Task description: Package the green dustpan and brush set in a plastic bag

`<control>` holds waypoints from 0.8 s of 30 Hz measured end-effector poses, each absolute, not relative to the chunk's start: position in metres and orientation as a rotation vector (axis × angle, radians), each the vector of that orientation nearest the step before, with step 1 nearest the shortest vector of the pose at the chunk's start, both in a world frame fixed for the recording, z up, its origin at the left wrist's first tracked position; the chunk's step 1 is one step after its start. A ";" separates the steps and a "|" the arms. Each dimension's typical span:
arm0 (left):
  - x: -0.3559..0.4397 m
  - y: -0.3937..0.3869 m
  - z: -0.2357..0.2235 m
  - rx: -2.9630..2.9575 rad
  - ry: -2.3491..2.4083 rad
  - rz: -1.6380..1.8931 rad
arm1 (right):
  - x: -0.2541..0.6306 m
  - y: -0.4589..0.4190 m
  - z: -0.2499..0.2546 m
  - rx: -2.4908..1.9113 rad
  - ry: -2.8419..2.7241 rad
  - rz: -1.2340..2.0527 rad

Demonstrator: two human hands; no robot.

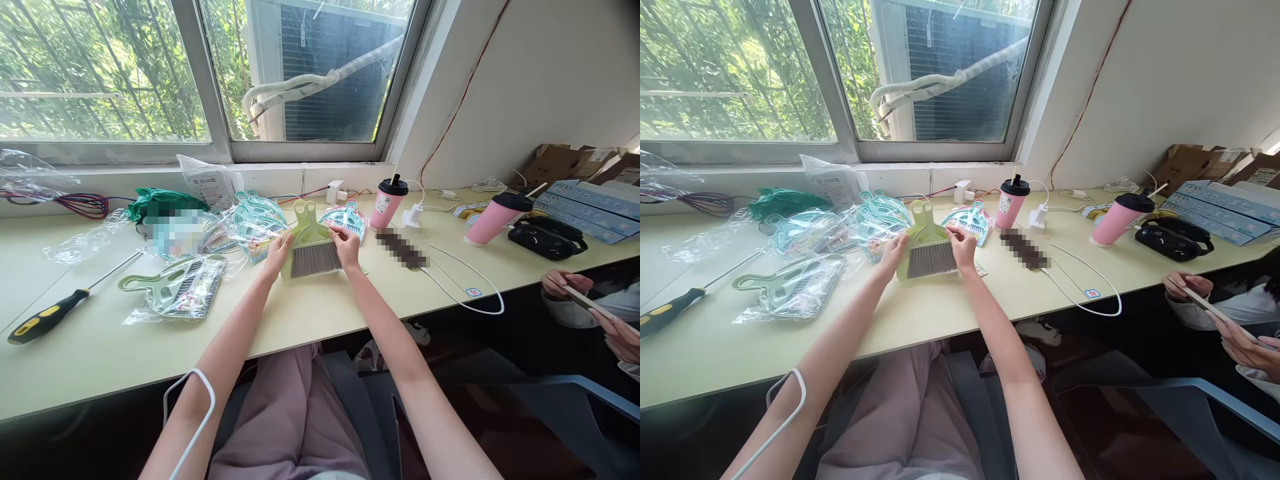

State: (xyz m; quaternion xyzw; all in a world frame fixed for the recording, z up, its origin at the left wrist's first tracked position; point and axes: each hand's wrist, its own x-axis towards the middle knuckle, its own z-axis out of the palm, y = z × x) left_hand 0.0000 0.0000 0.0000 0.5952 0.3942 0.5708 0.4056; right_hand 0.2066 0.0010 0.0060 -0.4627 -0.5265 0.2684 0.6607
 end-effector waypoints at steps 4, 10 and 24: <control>0.007 -0.008 0.001 1.529 0.964 1.383 | 0.190 -0.009 0.002 -1.248 -1.382 0.198; 0.008 -0.009 0.005 1.566 0.972 1.464 | 0.200 -0.002 0.003 -1.219 -1.501 0.245; 0.000 -0.006 0.009 1.529 1.154 1.363 | 0.198 0.001 -0.003 -1.050 -1.402 0.747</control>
